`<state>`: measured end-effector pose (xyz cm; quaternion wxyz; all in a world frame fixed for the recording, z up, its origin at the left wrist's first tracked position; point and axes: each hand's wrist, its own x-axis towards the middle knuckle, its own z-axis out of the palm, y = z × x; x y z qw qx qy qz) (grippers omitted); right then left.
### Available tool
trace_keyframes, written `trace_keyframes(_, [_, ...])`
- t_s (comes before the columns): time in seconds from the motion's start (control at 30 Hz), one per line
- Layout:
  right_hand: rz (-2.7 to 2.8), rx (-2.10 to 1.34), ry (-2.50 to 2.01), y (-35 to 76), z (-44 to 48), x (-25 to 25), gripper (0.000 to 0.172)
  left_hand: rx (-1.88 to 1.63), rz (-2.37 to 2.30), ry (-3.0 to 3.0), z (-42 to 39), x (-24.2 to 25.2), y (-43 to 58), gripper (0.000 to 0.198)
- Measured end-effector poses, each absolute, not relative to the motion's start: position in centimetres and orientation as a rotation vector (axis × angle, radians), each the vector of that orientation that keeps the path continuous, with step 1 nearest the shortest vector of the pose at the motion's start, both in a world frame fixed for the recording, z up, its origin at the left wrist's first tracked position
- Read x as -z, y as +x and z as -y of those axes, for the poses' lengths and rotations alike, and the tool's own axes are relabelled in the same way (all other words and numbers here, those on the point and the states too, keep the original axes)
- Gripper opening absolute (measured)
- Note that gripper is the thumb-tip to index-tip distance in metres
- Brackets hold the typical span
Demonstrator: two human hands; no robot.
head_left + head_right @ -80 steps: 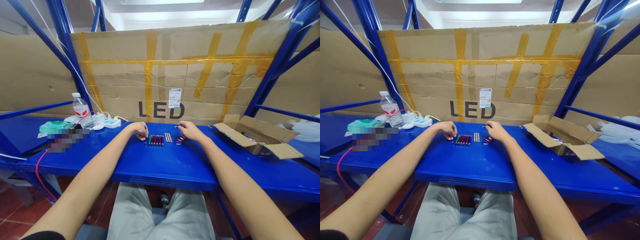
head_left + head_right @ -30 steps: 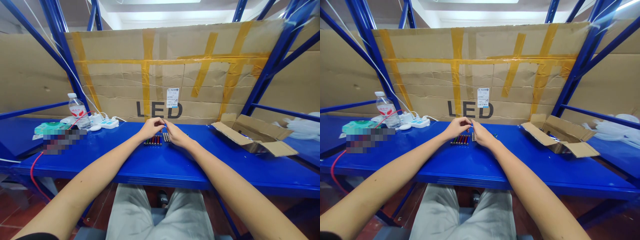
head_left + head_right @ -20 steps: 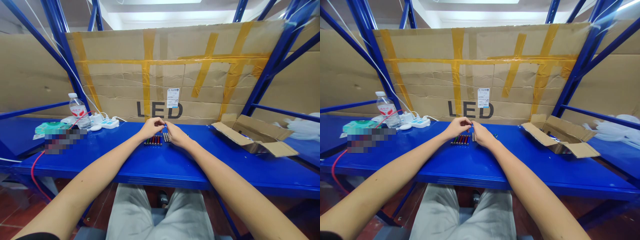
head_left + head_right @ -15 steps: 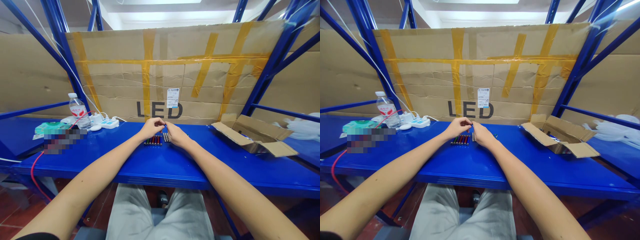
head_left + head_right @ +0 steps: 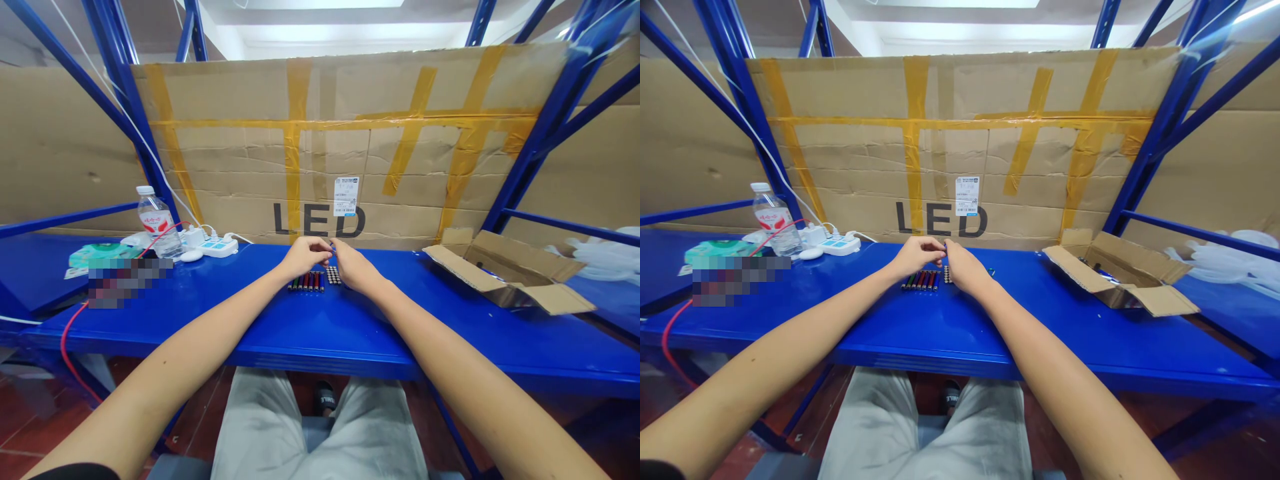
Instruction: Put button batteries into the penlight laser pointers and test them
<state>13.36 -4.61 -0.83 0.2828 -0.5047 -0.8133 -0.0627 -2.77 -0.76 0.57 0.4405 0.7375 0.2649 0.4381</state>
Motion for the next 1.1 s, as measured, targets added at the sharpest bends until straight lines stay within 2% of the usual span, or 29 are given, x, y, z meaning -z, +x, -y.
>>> trace_keyframes(0.1, [2.107,0.194,-1.417,14.6,4.2,0.4,0.045,-1.085,-0.714,1.913,-0.2,-0.9,-3.7,0.011])
trace_keyframes(0.3, [1.857,0.114,-1.741,20.3,3.0,-0.6,0.04,-1.064,-1.094,2.226,-4.2,-1.2,-8.6,0.008])
trace_keyframes(0.5, [1.769,0.02,-2.192,24.5,2.0,-0.3,0.033,-0.462,-1.242,2.175,-6.3,0.0,-11.7,0.007])
trace_keyframes(0.63, [1.742,-0.317,-2.421,24.9,2.2,0.2,0.034,-0.306,-1.228,2.201,-5.9,-0.4,-12.0,0.009])
trace_keyframes(0.9, [1.671,-0.456,-2.474,25.2,1.8,0.7,0.026,-0.27,-1.234,2.156,-5.1,-1.0,-11.6,0.014])
trace_keyframes(1.1, [1.775,-0.214,-2.42,25.5,1.6,0.6,0.036,-0.302,-1.157,2.193,-5.4,-0.6,-11.5,0.015])
